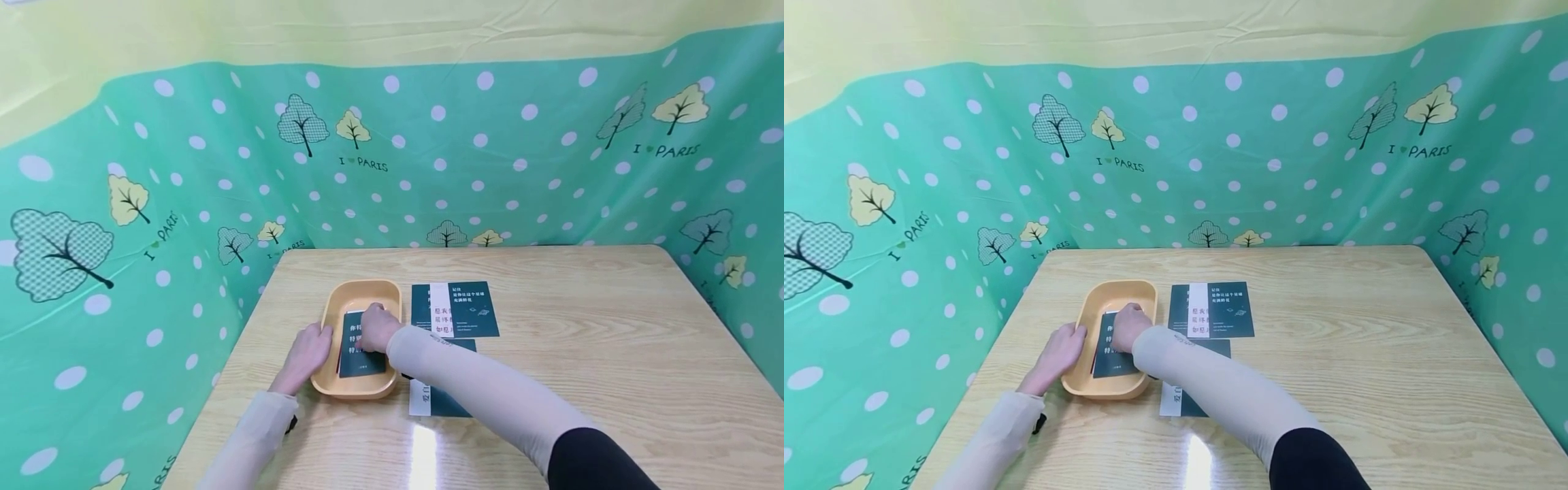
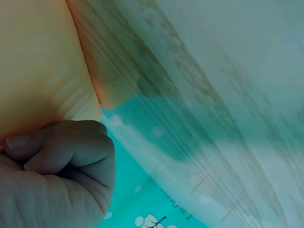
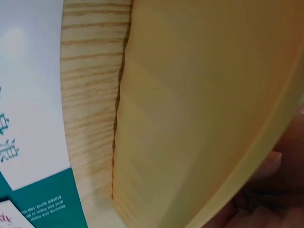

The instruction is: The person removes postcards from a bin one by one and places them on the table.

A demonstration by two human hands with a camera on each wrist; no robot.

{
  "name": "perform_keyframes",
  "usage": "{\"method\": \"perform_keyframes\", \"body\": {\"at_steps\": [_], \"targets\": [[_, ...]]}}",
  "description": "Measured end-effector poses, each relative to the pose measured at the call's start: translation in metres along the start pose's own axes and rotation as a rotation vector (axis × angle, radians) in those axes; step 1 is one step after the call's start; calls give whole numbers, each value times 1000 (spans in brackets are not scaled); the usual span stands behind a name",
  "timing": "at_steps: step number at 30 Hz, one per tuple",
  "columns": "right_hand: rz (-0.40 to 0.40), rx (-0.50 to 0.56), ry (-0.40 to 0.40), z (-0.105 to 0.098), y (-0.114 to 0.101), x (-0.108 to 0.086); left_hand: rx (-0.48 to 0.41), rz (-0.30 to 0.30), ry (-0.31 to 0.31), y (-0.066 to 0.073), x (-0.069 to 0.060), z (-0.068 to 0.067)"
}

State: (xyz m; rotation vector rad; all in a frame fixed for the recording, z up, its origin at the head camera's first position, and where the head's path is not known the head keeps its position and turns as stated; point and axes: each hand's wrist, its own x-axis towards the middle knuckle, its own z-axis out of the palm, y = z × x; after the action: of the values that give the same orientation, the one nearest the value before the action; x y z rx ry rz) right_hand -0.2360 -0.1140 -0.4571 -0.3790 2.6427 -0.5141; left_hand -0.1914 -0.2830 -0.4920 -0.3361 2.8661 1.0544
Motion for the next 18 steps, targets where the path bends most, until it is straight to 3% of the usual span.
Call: {"method": "perform_keyframes", "body": {"at_steps": [18], "targets": [[-9, 141, -15, -3, 5, 4, -27, -49, -13, 3, -4, -1]]}}
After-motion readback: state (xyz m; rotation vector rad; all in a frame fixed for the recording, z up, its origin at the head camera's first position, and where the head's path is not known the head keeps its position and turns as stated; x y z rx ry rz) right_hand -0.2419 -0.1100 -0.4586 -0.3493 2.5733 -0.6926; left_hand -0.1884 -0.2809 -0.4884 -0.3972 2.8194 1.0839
